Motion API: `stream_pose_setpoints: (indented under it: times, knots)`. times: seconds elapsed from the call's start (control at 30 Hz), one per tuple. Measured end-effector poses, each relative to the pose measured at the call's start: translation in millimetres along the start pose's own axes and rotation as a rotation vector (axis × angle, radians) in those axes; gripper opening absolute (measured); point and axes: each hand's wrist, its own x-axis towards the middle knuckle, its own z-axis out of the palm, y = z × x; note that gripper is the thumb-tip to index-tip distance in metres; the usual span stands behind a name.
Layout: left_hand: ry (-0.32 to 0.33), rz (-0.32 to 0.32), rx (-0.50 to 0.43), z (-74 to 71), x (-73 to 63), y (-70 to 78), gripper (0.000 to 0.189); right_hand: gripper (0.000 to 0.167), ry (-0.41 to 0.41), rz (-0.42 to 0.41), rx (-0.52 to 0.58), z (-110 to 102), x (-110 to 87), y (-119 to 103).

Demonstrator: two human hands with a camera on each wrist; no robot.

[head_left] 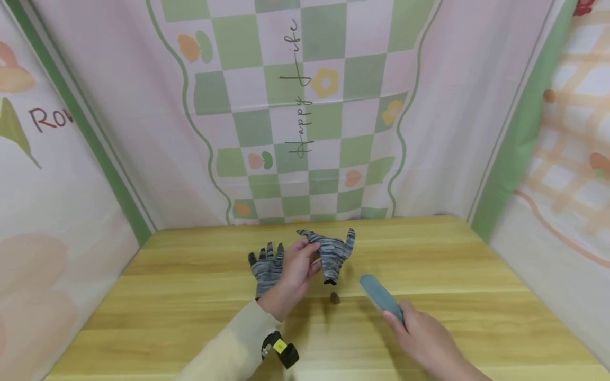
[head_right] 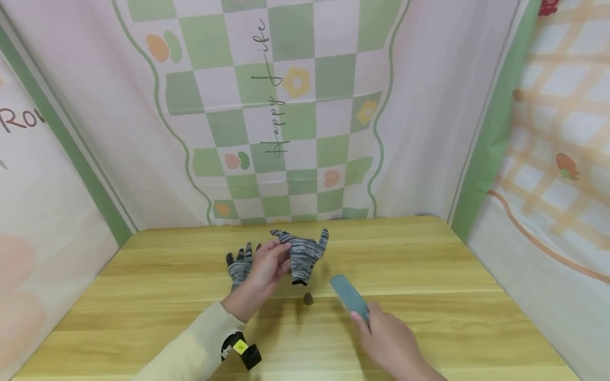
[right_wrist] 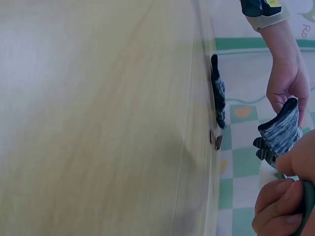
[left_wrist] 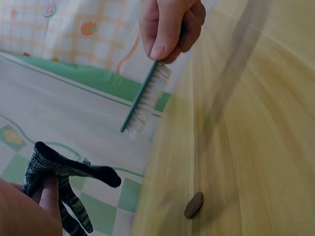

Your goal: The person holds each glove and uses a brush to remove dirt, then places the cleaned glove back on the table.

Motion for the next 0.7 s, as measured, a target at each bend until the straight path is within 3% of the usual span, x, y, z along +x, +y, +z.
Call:
stream_pose_setpoints:
  times: [0.13,0.33,0.47,0.7]
  knots:
    - [0.010,-0.013,0.029,3.6,8.7,-6.9,0.008,0.044,0.024,-0.001,-0.022,-2.3,2.8,5.1]
    - [0.036,-0.028,0.048,7.8,20.0,-19.0,0.012,0.030,0.028,-0.017,-0.040,-2.6,6.4,14.9]
    - [0.020,-0.025,0.072,10.5,27.8,-26.9,0.016,0.027,0.014,-0.018,-0.046,-3.4,8.9,19.9]
    - [0.001,-0.040,0.136,16.7,39.9,-35.0,0.020,0.036,0.002,-0.013,-0.057,-6.1,14.7,24.0]
